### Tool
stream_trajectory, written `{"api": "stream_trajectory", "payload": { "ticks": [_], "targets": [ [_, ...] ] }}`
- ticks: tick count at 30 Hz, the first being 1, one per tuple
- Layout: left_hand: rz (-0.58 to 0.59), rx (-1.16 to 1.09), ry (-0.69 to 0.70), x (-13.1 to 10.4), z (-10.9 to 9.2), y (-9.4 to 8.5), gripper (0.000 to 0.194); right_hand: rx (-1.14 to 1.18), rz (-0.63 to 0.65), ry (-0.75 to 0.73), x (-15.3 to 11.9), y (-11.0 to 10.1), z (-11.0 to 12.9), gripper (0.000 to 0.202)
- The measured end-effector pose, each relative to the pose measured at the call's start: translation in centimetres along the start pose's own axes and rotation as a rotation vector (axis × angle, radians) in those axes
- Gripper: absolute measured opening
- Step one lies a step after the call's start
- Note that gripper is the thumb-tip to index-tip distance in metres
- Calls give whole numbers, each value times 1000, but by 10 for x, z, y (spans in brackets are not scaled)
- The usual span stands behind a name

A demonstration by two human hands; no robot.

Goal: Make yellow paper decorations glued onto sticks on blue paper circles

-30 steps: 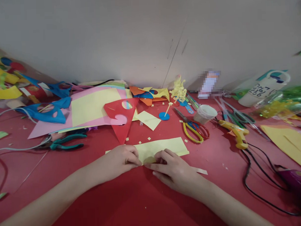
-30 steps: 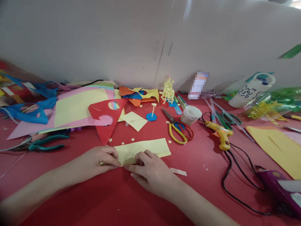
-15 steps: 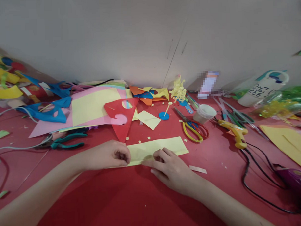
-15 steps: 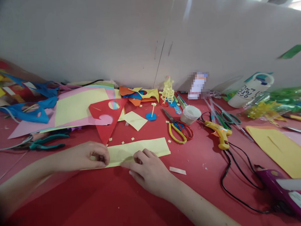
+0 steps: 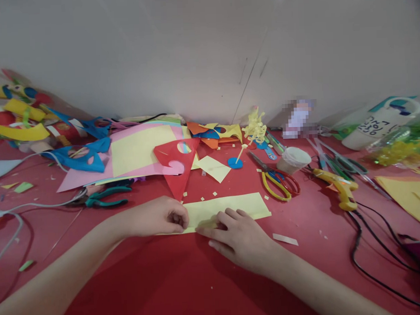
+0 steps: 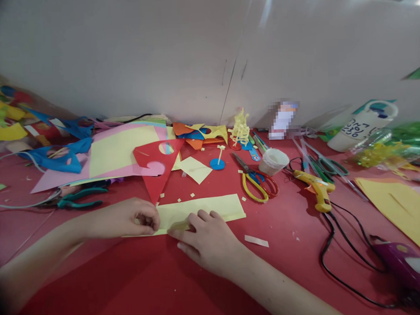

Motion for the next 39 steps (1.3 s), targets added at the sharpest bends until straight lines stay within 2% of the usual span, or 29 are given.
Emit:
{"api": "stream_trajectory", "payload": {
  "ticks": [4,8,13,20,26,30,39],
  "targets": [
    [-6,1,16,0,-1,1,16,-21,-40,-21,3,-1,4,27],
    [-16,19,3,1,-2,3,14,80,-104,-91,9,-2,11,24],
    [-20,55,-10,-2,-3,3,12,90,-125,-92,16,3,13,19],
    [43,80,-81,-14,-2,-6,7,139,-68,-108,16,5,11,27],
    [140,7,-136,-14,7,-6,7,22,-39,-108,19,7,14,28],
    [149,6,-174,-15,9,-8,6,-5,-29,-106,19,7,16,30],
    [143,18,-159,-14,10,-6,6,-18,57,-82,23,4,21,32]
  ]
}}
Point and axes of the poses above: each hand's wrist, its own x-axis towards the middle knuckle, its own y-axis out of the palm, z = x × y, the point moved 4 cm from there along x, towards the middle knuckle, and after that the axes turned 9 degrees about z, right-handed, at the moved point
